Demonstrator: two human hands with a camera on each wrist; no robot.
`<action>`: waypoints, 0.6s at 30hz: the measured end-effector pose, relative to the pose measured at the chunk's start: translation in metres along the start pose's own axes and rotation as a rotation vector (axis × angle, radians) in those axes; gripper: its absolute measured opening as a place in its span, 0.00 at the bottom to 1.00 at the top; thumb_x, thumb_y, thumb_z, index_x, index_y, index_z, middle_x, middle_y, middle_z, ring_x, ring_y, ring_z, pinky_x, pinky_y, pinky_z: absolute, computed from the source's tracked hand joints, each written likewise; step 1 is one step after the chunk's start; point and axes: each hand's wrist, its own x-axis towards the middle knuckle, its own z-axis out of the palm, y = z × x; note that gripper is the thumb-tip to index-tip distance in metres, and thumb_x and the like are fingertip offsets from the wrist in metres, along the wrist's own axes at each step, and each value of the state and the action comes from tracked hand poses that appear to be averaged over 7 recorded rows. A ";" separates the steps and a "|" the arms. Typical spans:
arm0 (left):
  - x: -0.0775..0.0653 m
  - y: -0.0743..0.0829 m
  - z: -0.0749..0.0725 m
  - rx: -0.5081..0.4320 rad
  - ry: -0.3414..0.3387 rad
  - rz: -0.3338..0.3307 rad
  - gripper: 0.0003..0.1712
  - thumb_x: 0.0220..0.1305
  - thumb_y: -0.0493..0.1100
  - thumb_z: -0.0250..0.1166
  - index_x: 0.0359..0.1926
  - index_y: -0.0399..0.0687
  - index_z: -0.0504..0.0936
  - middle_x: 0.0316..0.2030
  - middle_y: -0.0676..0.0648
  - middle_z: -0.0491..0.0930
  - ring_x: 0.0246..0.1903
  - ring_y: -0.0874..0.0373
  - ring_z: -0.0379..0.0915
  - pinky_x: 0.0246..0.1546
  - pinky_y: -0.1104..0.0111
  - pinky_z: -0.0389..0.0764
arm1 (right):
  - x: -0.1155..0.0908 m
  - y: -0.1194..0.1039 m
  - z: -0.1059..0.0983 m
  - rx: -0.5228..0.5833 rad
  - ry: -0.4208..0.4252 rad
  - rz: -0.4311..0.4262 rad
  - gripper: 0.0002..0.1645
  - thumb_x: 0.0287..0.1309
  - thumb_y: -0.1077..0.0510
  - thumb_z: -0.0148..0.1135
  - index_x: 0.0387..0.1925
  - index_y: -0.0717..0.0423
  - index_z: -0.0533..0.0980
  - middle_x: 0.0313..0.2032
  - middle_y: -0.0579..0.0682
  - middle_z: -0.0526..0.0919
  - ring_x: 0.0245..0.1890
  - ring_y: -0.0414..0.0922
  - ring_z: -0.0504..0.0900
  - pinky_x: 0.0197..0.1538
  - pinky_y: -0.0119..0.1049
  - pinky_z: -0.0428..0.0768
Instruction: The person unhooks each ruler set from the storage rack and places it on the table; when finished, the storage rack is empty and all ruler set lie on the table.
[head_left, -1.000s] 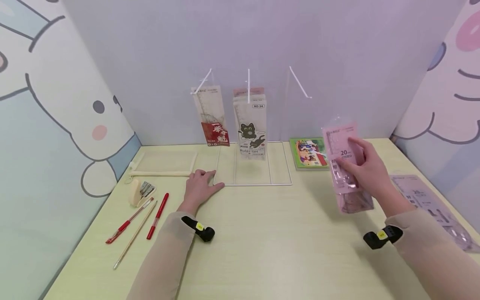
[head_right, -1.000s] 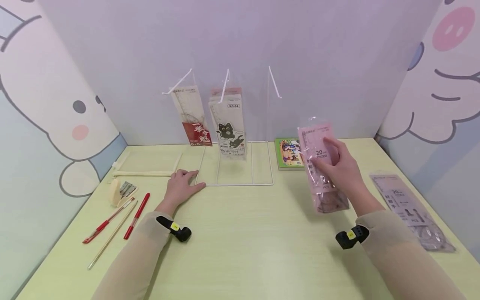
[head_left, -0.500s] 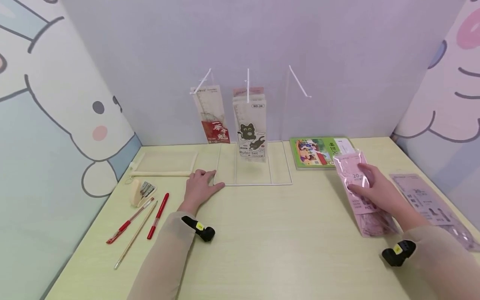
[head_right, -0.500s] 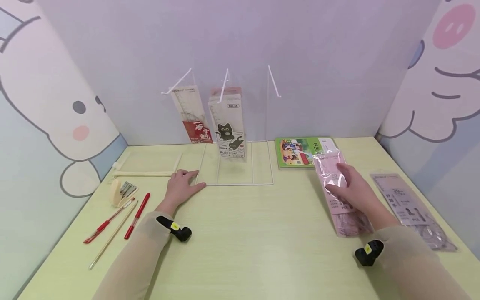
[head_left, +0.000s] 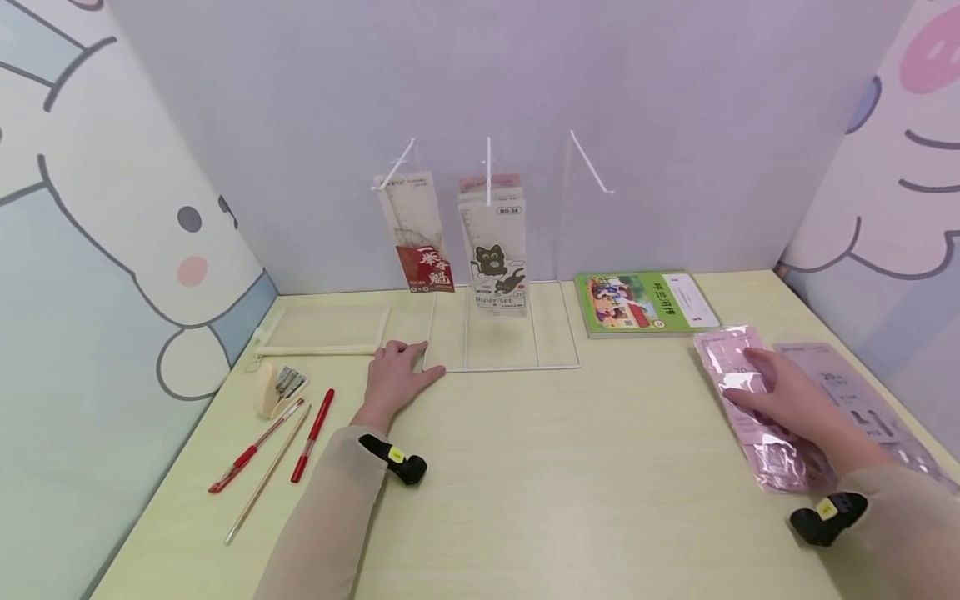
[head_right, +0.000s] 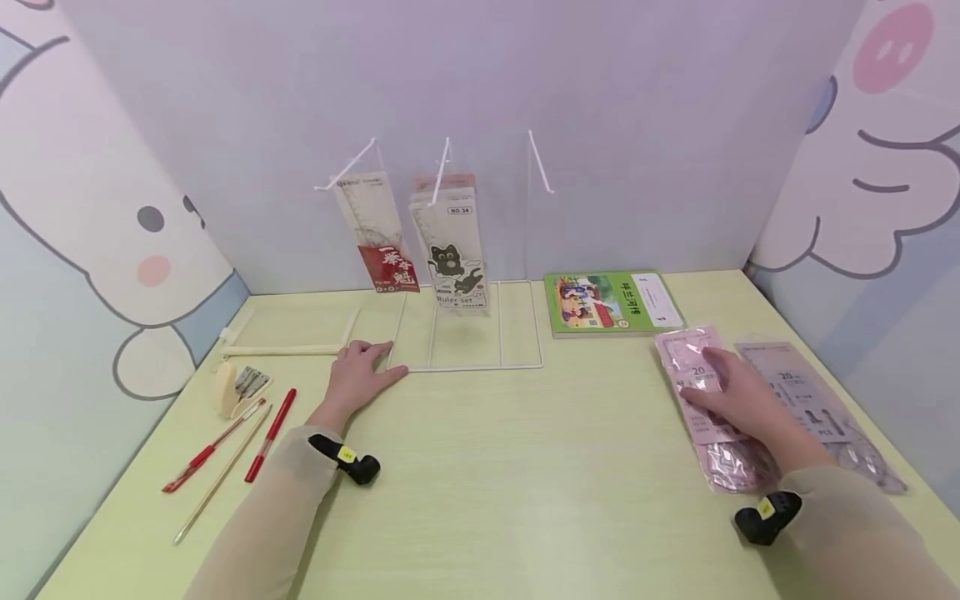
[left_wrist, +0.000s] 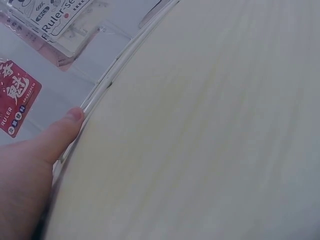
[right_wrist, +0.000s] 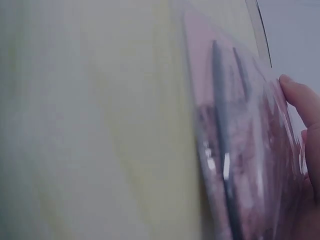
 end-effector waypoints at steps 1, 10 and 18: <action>0.000 0.000 0.000 -0.001 -0.001 -0.001 0.42 0.54 0.71 0.58 0.63 0.53 0.71 0.54 0.39 0.67 0.51 0.43 0.60 0.48 0.49 0.63 | -0.001 0.001 0.000 -0.006 -0.010 0.009 0.61 0.54 0.34 0.60 0.70 0.68 0.43 0.65 0.75 0.49 0.62 0.74 0.48 0.56 0.68 0.51; 0.000 0.000 -0.001 0.001 0.003 -0.004 0.41 0.54 0.71 0.59 0.63 0.52 0.72 0.54 0.39 0.68 0.50 0.43 0.60 0.47 0.50 0.64 | -0.005 0.012 0.000 -0.086 -0.033 0.056 0.62 0.54 0.30 0.56 0.70 0.69 0.43 0.63 0.78 0.49 0.60 0.76 0.49 0.54 0.69 0.52; -0.001 0.003 -0.003 0.010 -0.009 -0.011 0.42 0.54 0.71 0.59 0.63 0.51 0.71 0.54 0.38 0.67 0.51 0.42 0.60 0.48 0.48 0.64 | -0.008 0.014 -0.003 -0.163 -0.058 0.077 0.61 0.54 0.28 0.54 0.70 0.68 0.45 0.59 0.82 0.49 0.55 0.76 0.51 0.50 0.70 0.54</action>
